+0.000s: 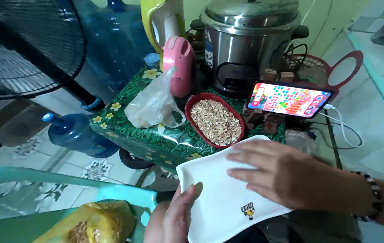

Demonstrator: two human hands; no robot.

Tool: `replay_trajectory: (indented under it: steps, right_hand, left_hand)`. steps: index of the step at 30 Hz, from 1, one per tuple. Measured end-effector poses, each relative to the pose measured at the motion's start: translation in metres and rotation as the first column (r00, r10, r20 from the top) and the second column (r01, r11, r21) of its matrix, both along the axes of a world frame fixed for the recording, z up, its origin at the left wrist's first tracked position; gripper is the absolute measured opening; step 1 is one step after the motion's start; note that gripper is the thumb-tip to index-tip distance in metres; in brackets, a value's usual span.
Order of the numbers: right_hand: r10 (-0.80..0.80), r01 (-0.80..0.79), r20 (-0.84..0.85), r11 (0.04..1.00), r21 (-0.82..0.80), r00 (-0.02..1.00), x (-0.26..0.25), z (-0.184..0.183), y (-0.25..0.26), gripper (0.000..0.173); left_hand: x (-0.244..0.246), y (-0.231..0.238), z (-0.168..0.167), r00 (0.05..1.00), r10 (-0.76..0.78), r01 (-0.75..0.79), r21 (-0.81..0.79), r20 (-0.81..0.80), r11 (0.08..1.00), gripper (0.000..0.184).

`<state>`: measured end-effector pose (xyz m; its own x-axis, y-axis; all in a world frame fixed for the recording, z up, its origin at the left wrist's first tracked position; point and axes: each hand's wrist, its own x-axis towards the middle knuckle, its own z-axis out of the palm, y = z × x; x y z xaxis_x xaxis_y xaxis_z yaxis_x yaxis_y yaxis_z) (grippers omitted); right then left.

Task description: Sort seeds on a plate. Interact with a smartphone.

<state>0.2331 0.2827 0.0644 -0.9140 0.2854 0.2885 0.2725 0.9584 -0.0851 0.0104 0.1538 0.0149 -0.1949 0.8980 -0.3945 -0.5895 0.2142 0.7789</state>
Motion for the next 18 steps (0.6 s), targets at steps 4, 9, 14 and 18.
replay_trajectory:
  steps: [4, 9, 14, 18]
  right_hand:
    - [-0.311, 0.309, -0.139, 0.950, -0.033, 0.940, 0.007, 0.016, 0.004, 0.056]
    - [-0.547, 0.171, 0.011, 0.243, -0.955, 0.837, 0.016, 0.028, -0.031, 0.083]
    - [-0.389, -0.077, 0.074, -0.360, -0.930, 0.918, 0.004, 0.015, -0.111, 0.036]
    - [-0.466, -0.215, 0.038, -0.477, -0.852, 0.884, -0.007, -0.009, -0.151, 0.031]
  left_hand:
    - [-0.016, -0.010, 0.006, 0.998, 0.051, -0.049, 0.044, -0.038, 0.998, 0.039]
    - [-0.042, -0.046, 0.029, 0.990, 0.137, -0.134, 0.066, -0.044, 0.989, 0.028]
    - [-0.061, -0.091, 0.037, 0.999, 0.045, -0.045, -0.012, -0.021, 0.999, 0.028]
    - [-0.080, -0.121, 0.025, 0.987, -0.013, 0.019, 0.033, -0.157, 0.999, 0.035]
